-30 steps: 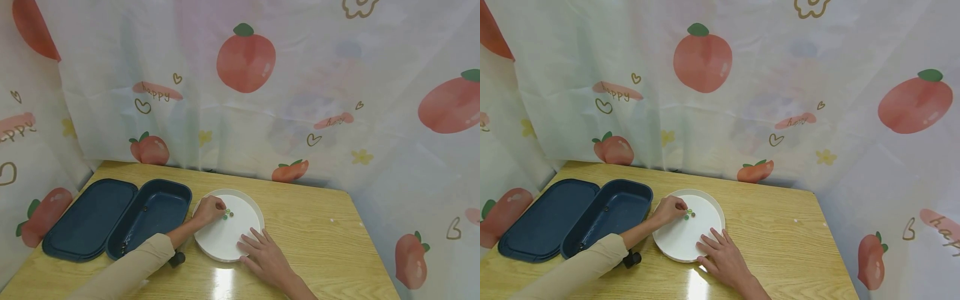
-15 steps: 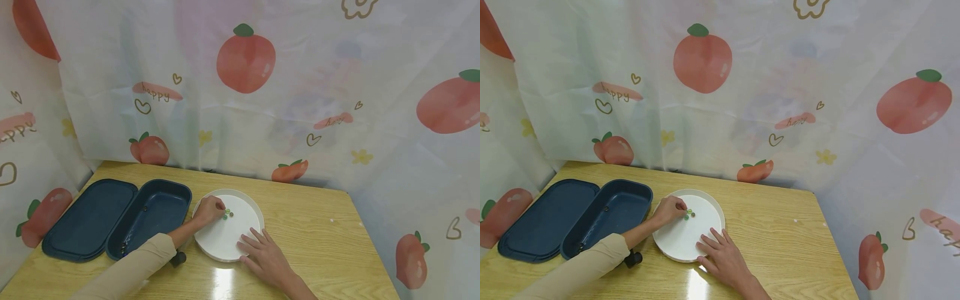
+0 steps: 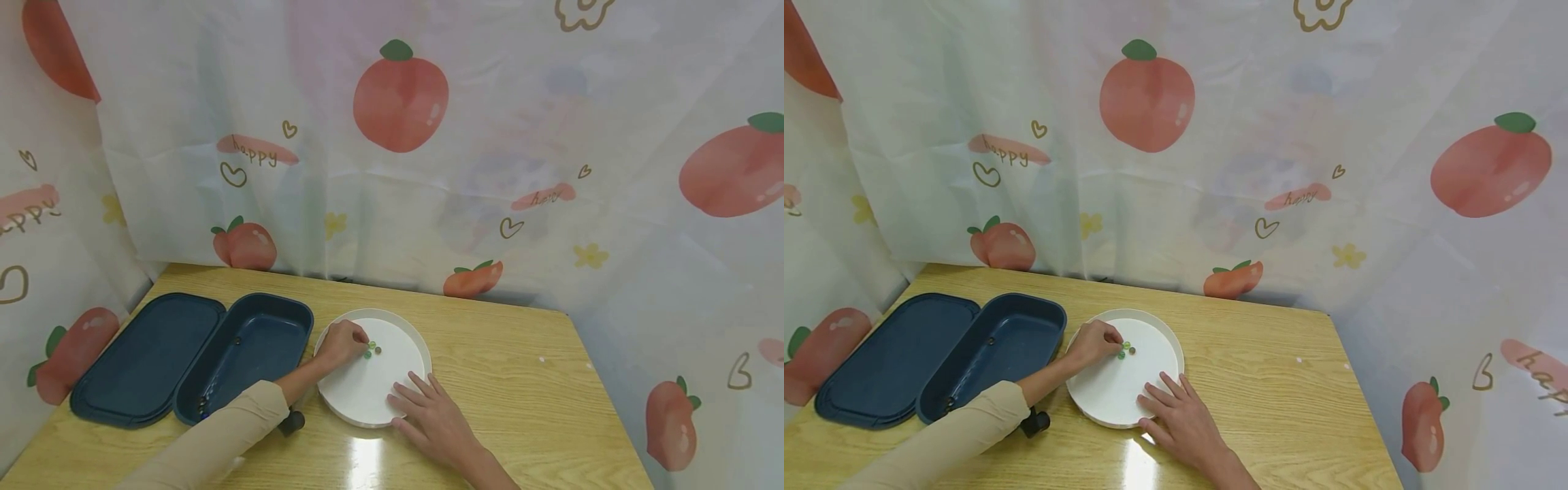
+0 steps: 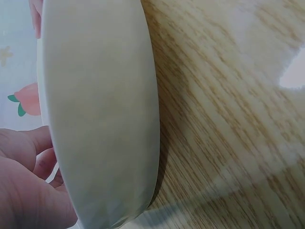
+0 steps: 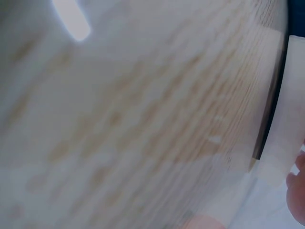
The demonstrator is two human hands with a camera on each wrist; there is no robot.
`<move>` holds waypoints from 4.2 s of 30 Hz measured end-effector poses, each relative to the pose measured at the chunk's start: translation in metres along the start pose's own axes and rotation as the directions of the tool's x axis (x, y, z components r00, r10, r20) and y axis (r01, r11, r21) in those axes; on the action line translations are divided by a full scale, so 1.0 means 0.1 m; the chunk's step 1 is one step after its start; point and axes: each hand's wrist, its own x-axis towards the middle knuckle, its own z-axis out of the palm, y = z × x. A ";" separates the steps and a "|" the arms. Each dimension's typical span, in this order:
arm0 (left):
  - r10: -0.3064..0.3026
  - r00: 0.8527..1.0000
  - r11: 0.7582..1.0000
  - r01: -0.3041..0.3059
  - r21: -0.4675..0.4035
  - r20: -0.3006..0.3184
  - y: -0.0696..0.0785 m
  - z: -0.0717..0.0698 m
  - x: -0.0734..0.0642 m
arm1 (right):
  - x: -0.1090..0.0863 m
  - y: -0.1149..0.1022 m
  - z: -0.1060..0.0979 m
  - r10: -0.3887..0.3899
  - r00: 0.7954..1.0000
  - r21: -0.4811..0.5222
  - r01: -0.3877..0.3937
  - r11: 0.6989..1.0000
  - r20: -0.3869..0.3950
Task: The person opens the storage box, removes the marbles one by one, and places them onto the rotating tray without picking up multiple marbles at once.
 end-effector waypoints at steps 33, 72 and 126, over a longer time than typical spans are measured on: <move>-0.020 0.999 0.997 0.022 -0.074 0.030 0.11 -0.17 -0.04 | 0.00 0.00 0.00 0.008 1.000 0.011 -0.008 1.000 0.001; 0.199 0.942 0.962 -0.135 -0.238 0.269 -0.41 -1.53 -0.90 | 0.01 -0.02 0.02 -0.016 0.999 0.026 0.017 1.000 -0.039; 0.186 0.756 0.975 -0.060 -0.216 0.628 -0.97 -1.33 -1.17 | 0.00 -0.01 0.00 -0.011 1.000 0.009 0.012 1.000 -0.024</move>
